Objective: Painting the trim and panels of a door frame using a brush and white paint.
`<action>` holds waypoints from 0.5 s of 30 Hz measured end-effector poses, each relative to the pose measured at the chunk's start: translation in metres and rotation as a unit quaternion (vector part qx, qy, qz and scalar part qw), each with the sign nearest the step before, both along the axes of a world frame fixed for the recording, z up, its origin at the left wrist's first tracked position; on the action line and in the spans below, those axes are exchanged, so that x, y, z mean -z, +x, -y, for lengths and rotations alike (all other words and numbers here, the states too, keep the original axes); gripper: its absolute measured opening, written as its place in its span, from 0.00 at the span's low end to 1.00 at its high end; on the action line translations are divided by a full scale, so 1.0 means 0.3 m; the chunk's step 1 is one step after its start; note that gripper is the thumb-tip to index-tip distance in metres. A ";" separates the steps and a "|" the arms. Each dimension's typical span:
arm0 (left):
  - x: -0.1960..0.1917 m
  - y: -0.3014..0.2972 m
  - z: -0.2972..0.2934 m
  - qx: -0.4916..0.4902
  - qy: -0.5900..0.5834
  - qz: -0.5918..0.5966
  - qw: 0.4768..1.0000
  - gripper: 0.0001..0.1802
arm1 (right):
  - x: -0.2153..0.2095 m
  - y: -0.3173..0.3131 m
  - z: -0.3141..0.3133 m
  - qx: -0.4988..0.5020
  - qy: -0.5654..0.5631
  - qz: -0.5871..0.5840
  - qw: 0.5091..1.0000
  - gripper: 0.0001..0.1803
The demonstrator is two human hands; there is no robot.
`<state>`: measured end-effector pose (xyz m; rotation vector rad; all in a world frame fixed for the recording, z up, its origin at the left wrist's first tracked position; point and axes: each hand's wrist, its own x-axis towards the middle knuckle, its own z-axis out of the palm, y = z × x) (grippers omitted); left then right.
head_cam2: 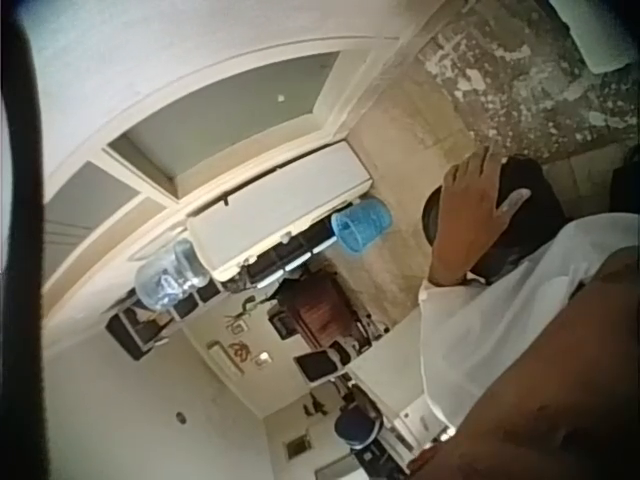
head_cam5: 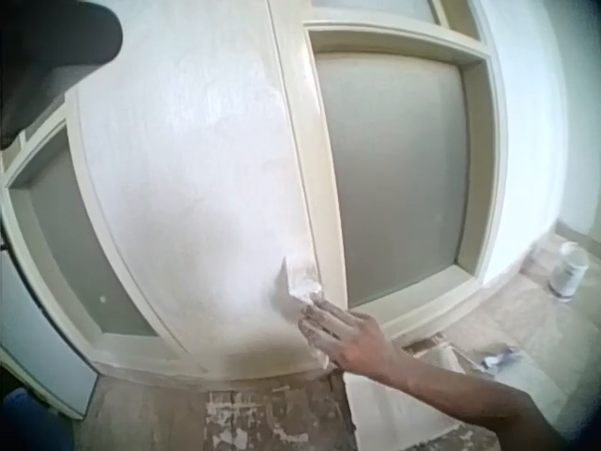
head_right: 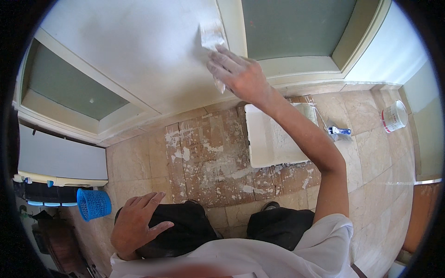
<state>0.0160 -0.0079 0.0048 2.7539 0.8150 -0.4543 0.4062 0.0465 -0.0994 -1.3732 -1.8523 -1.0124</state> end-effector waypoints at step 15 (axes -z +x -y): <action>0.002 -0.013 0.000 0.001 0.006 0.009 1.000 0.36 | 0.150 -0.002 -0.006 0.002 -0.047 0.051 0.998 0.16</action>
